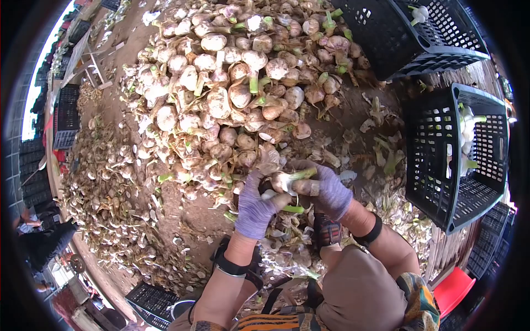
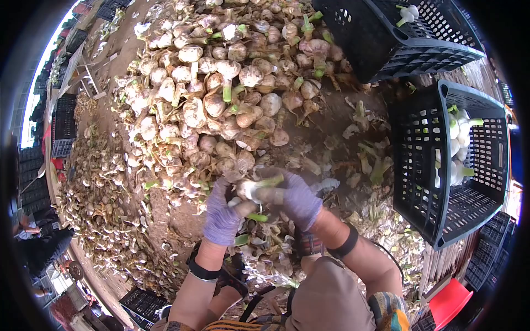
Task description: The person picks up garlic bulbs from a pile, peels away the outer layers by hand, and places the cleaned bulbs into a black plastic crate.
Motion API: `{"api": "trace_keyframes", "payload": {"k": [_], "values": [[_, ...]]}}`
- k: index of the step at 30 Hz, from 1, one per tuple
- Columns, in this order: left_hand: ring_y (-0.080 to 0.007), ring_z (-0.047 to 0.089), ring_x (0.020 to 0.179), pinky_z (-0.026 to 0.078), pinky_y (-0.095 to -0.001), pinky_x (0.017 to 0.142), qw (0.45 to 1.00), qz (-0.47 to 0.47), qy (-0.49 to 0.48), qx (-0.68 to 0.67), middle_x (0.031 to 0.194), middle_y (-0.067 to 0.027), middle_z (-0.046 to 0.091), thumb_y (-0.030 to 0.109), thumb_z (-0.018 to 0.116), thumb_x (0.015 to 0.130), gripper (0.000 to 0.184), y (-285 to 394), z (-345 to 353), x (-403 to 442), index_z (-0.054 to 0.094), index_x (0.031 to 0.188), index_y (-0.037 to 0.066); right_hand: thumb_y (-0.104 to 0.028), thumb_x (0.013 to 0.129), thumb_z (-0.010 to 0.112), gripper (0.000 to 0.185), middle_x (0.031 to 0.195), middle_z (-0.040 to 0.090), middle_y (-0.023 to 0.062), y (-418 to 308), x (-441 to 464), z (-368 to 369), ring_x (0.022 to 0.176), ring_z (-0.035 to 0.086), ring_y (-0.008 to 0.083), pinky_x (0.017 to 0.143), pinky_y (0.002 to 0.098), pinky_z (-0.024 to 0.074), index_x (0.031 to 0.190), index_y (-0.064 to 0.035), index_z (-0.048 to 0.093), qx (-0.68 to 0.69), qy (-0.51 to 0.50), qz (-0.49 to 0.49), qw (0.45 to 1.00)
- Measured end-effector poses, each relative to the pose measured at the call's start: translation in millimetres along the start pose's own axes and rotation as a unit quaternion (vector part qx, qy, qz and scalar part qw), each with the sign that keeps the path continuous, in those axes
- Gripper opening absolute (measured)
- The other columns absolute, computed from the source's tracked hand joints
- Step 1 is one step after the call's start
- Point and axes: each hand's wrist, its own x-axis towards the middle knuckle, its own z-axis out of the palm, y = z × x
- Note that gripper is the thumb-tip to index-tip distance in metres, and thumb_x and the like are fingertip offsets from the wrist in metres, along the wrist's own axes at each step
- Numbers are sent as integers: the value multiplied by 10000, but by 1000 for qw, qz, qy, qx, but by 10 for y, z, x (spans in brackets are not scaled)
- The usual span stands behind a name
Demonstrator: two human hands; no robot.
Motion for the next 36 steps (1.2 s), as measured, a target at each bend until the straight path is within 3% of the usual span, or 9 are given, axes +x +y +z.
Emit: {"api": "trace_keyframes", "payload": {"k": [8,10,13,17,21,27,29,30,36], "values": [[-108,577,756,497,-233,656,994,-87,11,-58,860,-44,592,58,670,685,441,209,47,-97,546,1107,33,-6,702,614,404,875,640,102,-39,-17,-34,726,620,154,612,262,511,1106,-4,582,-73,-19,3,997],[-145,609,651,509,-240,520,949,-254,3,-186,825,-83,617,123,632,743,371,276,-19,-72,553,1089,14,-24,733,619,334,906,638,111,44,44,-108,783,619,183,694,300,505,1066,-28,610,-432,-31,-303,849],[-173,608,551,482,-251,401,912,-270,-44,-304,796,-116,628,192,621,779,344,154,-77,12,560,1064,8,-75,747,655,329,941,628,122,-57,27,-123,848,613,205,751,318,494,1068,-29,601,-492,-49,-335,802],[-141,606,671,503,-230,526,975,-165,16,-148,821,-74,607,275,669,776,387,311,56,-38,565,1048,20,-54,710,677,424,985,618,92,-33,-50,-50,910,586,191,829,325,462,1111,3,552,-60,-45,-72,995],[-99,525,861,453,-236,744,999,-27,-11,33,920,-33,574,190,756,699,466,165,95,-63,541,1076,19,-68,698,686,448,1000,611,83,40,-15,-96,926,578,170,845,301,456,1111,29,539,-33,-24,-69,997],[-137,609,779,520,-246,656,985,-130,29,-110,929,-88,617,181,739,686,473,285,104,-170,547,1081,4,-41,711,671,365,946,625,42,-29,-92,-25,860,577,128,736,247,480,1063,-1,582,-221,-35,-92,970],[-170,627,724,539,-260,572,962,-198,-13,-189,889,-107,626,262,716,705,484,236,33,-147,554,1071,-9,25,689,576,303,862,636,91,164,-23,-140,743,594,184,703,290,479,989,-11,603,-295,-20,-275,915],[-182,632,685,543,-271,547,958,-212,-46,-188,852,-104,632,325,694,726,484,177,-38,-100,563,1050,-10,28,686,573,270,847,620,110,-5,-47,-108,745,589,201,700,297,478,953,-7,601,-523,6,-368,769],[-164,620,802,552,-278,576,968,-147,-16,-205,943,-82,615,290,697,738,509,111,36,-43,513,1128,19,-14,717,619,227,827,604,57,48,-24,-93,745,573,126,651,274,481,944,-8,606,-327,26,-248,912]]}}
